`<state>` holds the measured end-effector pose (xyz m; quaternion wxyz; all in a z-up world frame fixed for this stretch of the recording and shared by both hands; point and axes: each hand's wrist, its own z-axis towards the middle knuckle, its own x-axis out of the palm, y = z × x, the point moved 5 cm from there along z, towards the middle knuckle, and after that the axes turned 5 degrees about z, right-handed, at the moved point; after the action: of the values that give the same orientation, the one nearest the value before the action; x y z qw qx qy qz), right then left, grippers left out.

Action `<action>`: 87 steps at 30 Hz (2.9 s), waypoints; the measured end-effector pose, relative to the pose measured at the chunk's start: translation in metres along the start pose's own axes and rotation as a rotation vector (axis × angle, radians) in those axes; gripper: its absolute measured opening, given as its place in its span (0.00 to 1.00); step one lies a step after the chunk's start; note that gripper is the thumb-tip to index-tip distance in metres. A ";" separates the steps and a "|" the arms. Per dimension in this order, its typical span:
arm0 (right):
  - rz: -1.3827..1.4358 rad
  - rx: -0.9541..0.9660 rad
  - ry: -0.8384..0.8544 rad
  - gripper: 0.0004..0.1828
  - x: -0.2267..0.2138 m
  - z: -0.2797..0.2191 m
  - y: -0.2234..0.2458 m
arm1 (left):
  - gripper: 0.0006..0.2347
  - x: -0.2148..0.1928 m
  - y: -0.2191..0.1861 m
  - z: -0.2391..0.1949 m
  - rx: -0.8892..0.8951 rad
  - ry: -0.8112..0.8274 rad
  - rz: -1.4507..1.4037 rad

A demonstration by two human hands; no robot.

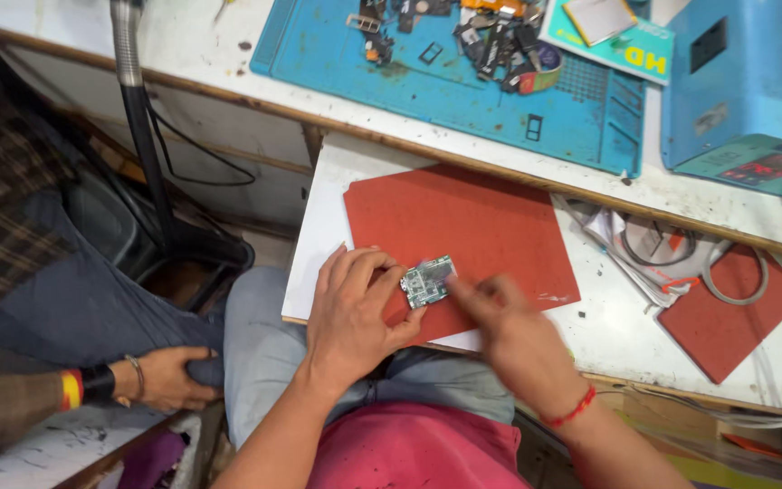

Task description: The person uses a toothbrush to scrub the surface of a small green circuit board placed on a red mat. The person repeatedly scrubs different areas of the board, flipping it over to clean both sides. The task is performed at a workbench with various electronic components visible in the background.

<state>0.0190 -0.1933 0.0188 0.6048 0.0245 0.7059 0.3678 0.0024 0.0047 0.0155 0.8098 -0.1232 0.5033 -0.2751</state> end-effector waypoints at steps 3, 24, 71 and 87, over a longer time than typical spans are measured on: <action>-0.131 0.076 0.102 0.34 0.000 0.006 0.003 | 0.19 0.000 -0.002 -0.006 -0.087 -0.012 0.021; -0.223 0.030 0.123 0.33 -0.008 0.025 -0.016 | 0.18 0.004 0.012 0.016 -0.084 0.091 0.003; -0.014 0.000 0.047 0.32 -0.001 0.016 -0.007 | 0.19 0.002 0.005 0.019 -0.119 0.096 0.063; 0.055 0.103 -0.029 0.28 -0.014 0.023 -0.007 | 0.19 0.003 0.006 0.022 -0.114 0.096 0.047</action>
<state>0.0458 -0.1939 0.0263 0.6026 0.0803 0.7143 0.3468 0.0251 0.0065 0.0204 0.7827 -0.1441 0.5591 -0.2324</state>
